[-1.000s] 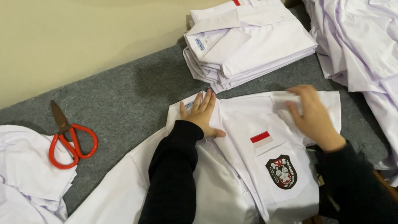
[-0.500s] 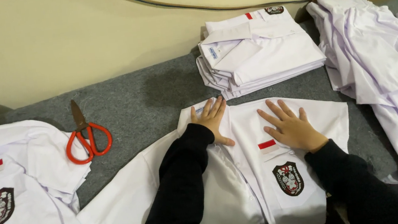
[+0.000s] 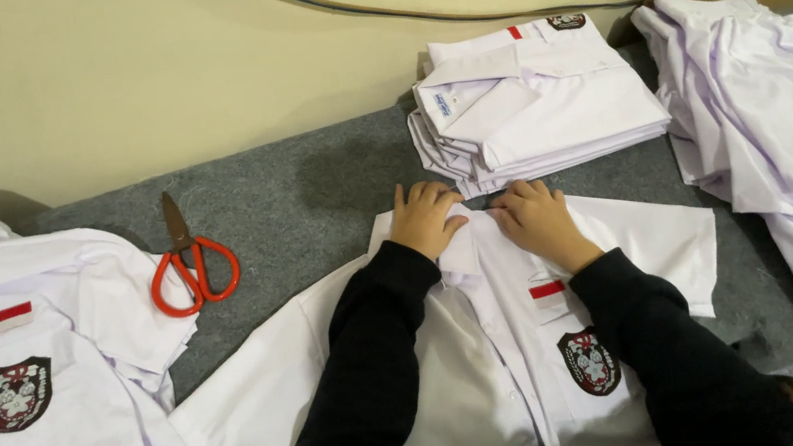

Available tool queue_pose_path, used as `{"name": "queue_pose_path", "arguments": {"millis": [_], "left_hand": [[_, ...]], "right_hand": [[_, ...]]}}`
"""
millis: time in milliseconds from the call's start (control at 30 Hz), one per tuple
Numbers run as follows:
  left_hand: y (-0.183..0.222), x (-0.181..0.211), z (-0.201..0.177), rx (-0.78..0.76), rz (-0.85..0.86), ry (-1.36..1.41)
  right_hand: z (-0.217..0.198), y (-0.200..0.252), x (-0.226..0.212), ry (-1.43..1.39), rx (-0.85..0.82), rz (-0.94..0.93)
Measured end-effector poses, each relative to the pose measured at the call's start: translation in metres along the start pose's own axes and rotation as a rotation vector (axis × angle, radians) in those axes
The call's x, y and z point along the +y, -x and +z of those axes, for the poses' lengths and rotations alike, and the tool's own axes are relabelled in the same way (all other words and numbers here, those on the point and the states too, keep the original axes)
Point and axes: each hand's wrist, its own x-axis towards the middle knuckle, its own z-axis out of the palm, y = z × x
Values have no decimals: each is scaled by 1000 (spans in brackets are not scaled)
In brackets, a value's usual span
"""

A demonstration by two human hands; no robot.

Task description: A person trims loose threads from a white shirt with scissors and then folds the shirt neatly on a work surface.

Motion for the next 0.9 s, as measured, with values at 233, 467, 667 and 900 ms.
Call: {"name": "queue_pose_path", "arguments": {"millis": [233, 467, 667, 900], "left_hand": [[2, -2, -1, 116, 58, 5], [1, -7, 12, 181, 81, 52], [4, -5, 12, 188, 52, 4], [0, -30, -15, 488, 33, -1]], "right_hand": [[27, -8, -4, -91, 87, 154], [17, -16, -21, -197, -60, 348], [24, -6, -39, -245, 114, 374], [43, -5, -41, -29, 422, 235]]}}
